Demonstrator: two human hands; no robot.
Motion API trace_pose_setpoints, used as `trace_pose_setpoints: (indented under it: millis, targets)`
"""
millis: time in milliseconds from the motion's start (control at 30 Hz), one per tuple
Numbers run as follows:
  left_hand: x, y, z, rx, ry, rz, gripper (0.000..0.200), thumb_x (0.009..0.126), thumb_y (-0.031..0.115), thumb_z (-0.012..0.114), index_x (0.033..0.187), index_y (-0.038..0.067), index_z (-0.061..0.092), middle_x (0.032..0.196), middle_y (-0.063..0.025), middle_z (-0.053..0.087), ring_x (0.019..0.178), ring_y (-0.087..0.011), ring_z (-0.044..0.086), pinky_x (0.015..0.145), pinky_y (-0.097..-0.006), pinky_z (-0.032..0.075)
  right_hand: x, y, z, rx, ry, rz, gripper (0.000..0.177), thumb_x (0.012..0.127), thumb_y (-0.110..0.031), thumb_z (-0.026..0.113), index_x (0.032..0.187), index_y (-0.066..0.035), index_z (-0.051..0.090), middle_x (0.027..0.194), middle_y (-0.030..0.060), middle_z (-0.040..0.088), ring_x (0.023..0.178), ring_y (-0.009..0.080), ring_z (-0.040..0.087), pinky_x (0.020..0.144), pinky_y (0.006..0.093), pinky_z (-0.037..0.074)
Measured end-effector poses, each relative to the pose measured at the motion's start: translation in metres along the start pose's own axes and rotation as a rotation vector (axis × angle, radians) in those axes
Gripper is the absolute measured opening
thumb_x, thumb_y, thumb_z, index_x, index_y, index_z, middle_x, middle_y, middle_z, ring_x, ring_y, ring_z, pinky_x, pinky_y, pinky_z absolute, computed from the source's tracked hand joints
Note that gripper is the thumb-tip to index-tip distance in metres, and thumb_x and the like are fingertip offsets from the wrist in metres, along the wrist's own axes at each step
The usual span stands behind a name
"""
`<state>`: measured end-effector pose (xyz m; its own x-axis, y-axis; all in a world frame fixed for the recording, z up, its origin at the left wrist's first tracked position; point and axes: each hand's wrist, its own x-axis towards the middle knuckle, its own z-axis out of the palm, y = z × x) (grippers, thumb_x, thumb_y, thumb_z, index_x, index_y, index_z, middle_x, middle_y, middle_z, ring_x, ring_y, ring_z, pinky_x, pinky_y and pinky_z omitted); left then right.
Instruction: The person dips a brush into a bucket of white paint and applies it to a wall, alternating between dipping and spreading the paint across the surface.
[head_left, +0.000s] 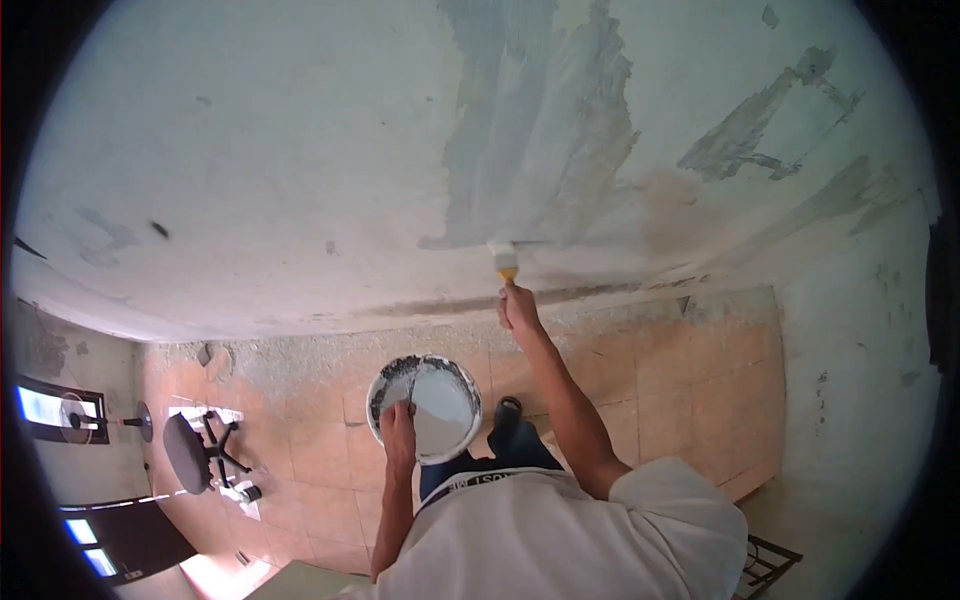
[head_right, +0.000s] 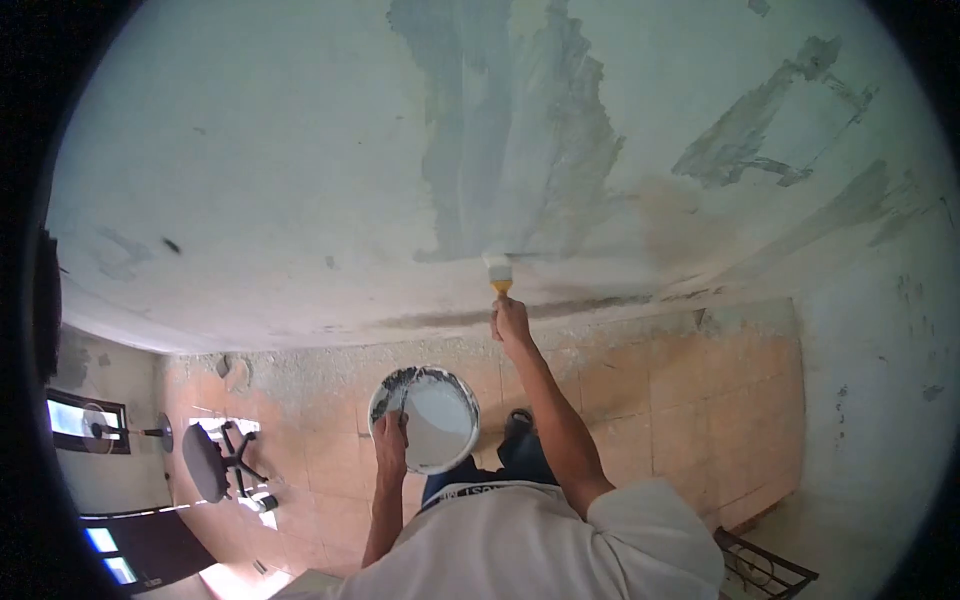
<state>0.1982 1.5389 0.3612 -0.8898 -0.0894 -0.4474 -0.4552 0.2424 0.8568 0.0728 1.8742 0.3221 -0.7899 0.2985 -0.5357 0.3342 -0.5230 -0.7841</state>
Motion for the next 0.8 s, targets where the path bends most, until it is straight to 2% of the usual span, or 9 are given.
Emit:
trace_pose_setpoints:
  millis: [100,167,267,367,500,600,700,733,800]
  targets:
    - [-0.008,0.008,0.006,-0.094,0.044,-0.075,0.043,0.107,0.028,0.050,0.072,0.003,0.058,0.061,0.0017,0.042,0.056,-0.0095,0.038,0.054,-0.0345,0.028,-0.049,-0.047,-0.008,-0.066,-0.027,-0.150,0.047,0.119,-0.046,0.048,0.086,-0.013,0.051,0.061,-0.0061,0.042,0.044,0.0059,0.034,0.040,0.0272,0.025]
    - [-0.011,0.003,0.008,-0.095,0.028,-0.084,0.044,0.107,0.028,0.049,0.071,0.004,0.059,0.059,0.0023,0.041,0.053,-0.0087,0.036,0.051,-0.0329,0.027,-0.066,-0.092,-0.004,-0.021,-0.028,-0.448,0.047,0.119,-0.048,0.048,0.087,-0.013,0.051,0.063,-0.0075,0.040,0.047,0.0044,0.034,0.041,0.0253,0.025]
    - [-0.005,0.008,0.010,-0.115,-0.002,-0.098,0.045,0.108,0.029,0.048,0.071,0.004,0.059,0.058,0.0027,0.041,0.052,-0.0086,0.037,0.050,-0.0328,0.027,-0.082,-0.167,0.016,0.012,-0.050,-0.559,0.047,0.119,-0.046,0.049,0.082,-0.016,0.048,0.064,-0.0076,0.041,0.045,0.0042,0.031,0.040,0.0249,0.022]
    - [0.002,0.006,0.009,-0.076,0.021,-0.077,0.045,0.108,0.029,0.048,0.072,0.004,0.059,0.058,0.0026,0.041,0.052,-0.0085,0.037,0.050,-0.0331,0.026,-0.064,-0.172,0.030,-0.049,-0.078,-0.586,0.047,0.120,-0.048,0.046,0.086,-0.015,0.048,0.064,-0.0086,0.036,0.052,0.0034,0.034,0.045,0.0236,0.026]
    - [0.002,0.000,0.000,-0.047,-0.022,-0.029,0.046,0.108,0.030,0.048,0.071,0.005,0.059,0.059,0.0026,0.042,0.052,-0.0083,0.037,0.050,-0.0323,0.026,0.018,-0.027,0.007,-0.087,0.056,-0.430,0.056,0.117,-0.055,0.049,0.077,-0.015,0.049,0.060,-0.0060,0.041,0.049,0.0085,0.040,0.044,0.0315,0.030]
    - [-0.006,0.002,0.000,-0.089,-0.008,-0.031,0.045,0.109,0.030,0.048,0.073,0.006,0.059,0.059,0.0035,0.042,0.052,-0.0073,0.037,0.050,-0.0307,0.026,0.038,0.064,-0.029,-0.152,0.154,0.052,0.061,0.118,-0.053,0.047,0.071,-0.014,0.050,0.051,-0.0009,0.044,0.036,0.0142,0.039,0.037,0.0354,0.027]
    - [-0.013,0.015,0.003,-0.145,-0.010,-0.072,0.043,0.110,0.030,0.049,0.075,0.007,0.060,0.060,0.0048,0.041,0.052,-0.0066,0.037,0.049,-0.0293,0.027,0.038,0.057,-0.030,-0.097,0.191,0.043,0.053,0.118,-0.050,0.046,0.079,-0.014,0.048,0.051,0.0000,0.040,0.035,0.0143,0.036,0.035,0.0365,0.025]
    - [-0.014,0.015,0.004,-0.180,-0.008,-0.067,0.041,0.110,0.031,0.050,0.077,0.009,0.061,0.060,0.0068,0.039,0.050,-0.0051,0.033,0.047,-0.0280,0.024,0.036,0.034,-0.032,-0.150,0.091,-0.051,0.049,0.120,-0.045,0.045,0.083,-0.013,0.049,0.056,-0.0006,0.043,0.039,0.0131,0.036,0.037,0.0348,0.024]
    - [-0.020,0.011,0.003,-0.210,-0.013,-0.076,0.038,0.110,0.031,0.051,0.080,0.010,0.061,0.060,0.0088,0.037,0.049,-0.0037,0.030,0.046,-0.0267,0.022,0.013,-0.039,-0.005,0.032,-0.011,-0.049,0.044,0.120,-0.043,0.045,0.089,-0.014,0.051,0.062,-0.0041,0.042,0.044,0.0096,0.032,0.041,0.0314,0.022]
